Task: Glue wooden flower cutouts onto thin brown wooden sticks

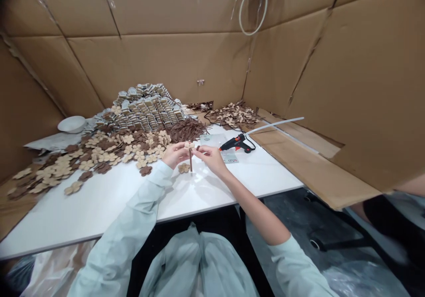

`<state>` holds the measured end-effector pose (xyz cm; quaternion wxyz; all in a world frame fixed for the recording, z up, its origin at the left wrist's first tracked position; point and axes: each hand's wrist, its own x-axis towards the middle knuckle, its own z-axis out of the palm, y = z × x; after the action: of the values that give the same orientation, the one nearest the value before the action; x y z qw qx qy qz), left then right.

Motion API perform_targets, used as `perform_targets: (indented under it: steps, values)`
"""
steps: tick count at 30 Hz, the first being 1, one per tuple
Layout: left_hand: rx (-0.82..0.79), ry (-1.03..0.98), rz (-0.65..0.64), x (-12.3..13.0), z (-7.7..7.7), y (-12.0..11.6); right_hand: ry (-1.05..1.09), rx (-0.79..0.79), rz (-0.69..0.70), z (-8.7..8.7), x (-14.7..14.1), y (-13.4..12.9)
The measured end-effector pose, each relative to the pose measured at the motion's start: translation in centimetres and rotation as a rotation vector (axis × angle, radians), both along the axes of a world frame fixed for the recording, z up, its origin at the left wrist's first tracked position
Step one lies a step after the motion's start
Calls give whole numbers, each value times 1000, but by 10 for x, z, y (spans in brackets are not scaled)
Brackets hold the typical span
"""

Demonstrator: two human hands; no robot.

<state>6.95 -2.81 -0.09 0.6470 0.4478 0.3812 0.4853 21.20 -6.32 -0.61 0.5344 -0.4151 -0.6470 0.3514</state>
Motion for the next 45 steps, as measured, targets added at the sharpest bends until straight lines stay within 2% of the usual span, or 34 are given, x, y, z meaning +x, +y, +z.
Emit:
perform_targets:
  steps: [5, 15, 23, 36, 39, 41, 43, 45]
  values:
    - [-7, 28, 8, 1, 3, -1, -70, 58, 7, -4, 1, 0]
    - [52, 54, 30, 1, -2, -1, -277, 344, -50, -9, 4, -7]
    - [86, 57, 32, 2, -4, 0, -307, 304, -54, -12, 6, -8]
    - [155, 157, 93, 3, -8, 3, -355, 388, -112, -17, 5, -6]
    - [180, 161, 82, 4, -8, 3, -357, 352, -234, -16, 4, -5]
    - [205, 160, 63, 5, -9, 2, -321, 257, -309, -16, 1, -2]
    - [236, 167, 43, 5, -11, 3, -253, 134, -301, -17, -1, 3]
    - [261, 182, 29, 5, -13, 4, -153, 28, -223, -20, -3, 7]
